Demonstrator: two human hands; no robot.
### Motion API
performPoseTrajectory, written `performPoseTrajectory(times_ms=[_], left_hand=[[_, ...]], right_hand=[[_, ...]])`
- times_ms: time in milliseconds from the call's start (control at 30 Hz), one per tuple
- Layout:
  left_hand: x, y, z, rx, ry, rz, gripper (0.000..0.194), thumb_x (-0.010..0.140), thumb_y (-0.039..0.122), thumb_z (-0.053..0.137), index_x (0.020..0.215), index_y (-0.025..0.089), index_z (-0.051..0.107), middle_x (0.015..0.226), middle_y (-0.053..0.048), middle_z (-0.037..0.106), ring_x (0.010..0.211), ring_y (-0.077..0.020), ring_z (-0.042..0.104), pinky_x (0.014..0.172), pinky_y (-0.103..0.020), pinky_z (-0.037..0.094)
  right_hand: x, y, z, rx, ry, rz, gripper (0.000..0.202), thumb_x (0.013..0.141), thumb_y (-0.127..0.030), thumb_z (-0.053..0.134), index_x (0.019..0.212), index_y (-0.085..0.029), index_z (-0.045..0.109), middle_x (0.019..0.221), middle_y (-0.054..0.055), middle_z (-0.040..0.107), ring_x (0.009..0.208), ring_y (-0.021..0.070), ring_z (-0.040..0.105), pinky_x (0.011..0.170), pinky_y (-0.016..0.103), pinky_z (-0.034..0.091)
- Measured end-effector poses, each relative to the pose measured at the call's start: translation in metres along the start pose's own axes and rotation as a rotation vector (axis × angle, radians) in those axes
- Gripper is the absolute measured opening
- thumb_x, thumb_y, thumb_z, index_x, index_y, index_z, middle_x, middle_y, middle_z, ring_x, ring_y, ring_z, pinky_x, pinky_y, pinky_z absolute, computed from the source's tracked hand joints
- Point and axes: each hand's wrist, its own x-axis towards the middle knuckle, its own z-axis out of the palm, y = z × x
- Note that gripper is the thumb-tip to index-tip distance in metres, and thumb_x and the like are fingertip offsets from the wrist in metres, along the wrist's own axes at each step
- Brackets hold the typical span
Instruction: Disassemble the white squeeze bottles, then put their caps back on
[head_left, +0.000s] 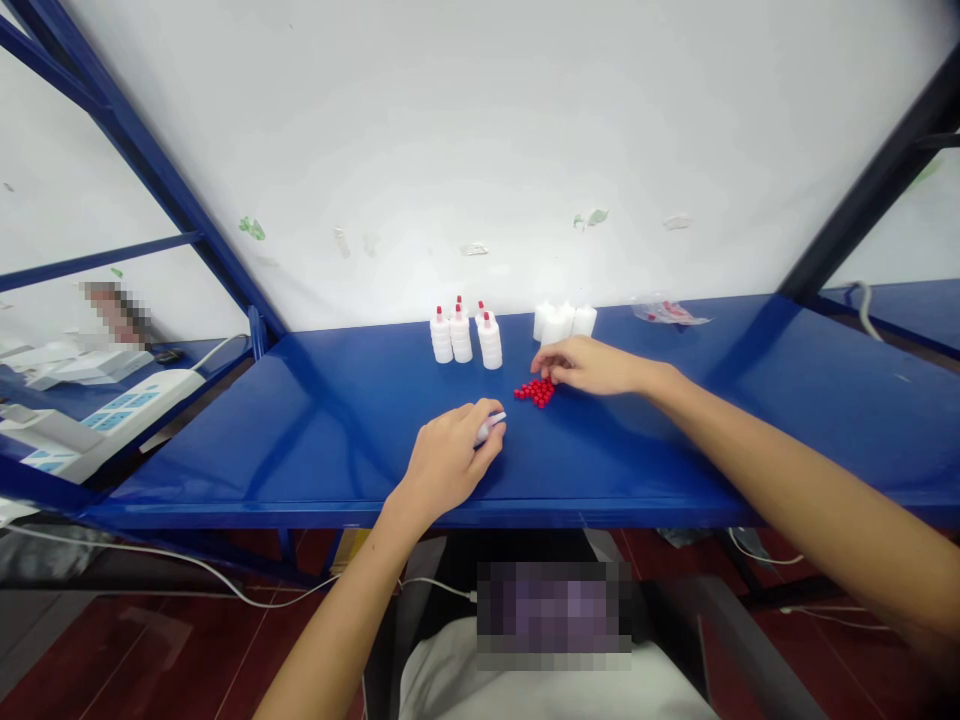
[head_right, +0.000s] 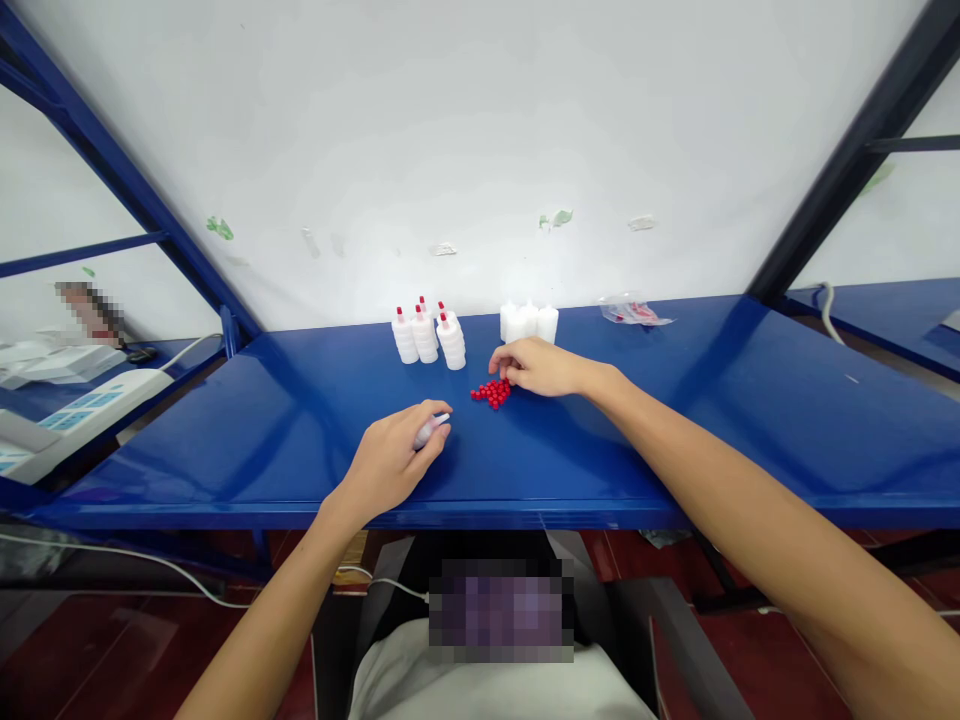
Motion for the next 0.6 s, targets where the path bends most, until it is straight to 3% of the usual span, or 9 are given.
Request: performPoseTrajectory(times_ms=[267,600], left_hand=[[0.0004,0.0010,0.0001,0.004,-0.007,-0.006,0.027,0.103,0.037,0.037,0.118,0.025,0.055,0.104,-0.002,0.071,0.095,-0.0201,0.067,0.082,-0.030,0.048],[0.0000,0.0002,0.0002,-0.003,-0.002,0.001,0.027,0.103,0.038,0.037,0.118,0.026,0.055,0.104,-0.002,0.071,0.096,-0.0203,0.068,0.083,-0.030,0.048]], right_hand=[[0.0013,0.0012,0.0029,-0.004,0.009,-0.011,0.035,0.081,-0.014,0.050,0.111,-0.014,0.066,0.098,0.009,0.073,0.082,0.0188,0.065,0.075,0.030,0.049],[0.0022,0.0017,0.0002,-0.176,0.010,0.053,0.029,0.083,-0.013,0.050,0.106,-0.014,0.067,0.093,0.010,0.071,0.075,0.0185,0.061,0.072,0.029,0.046]])
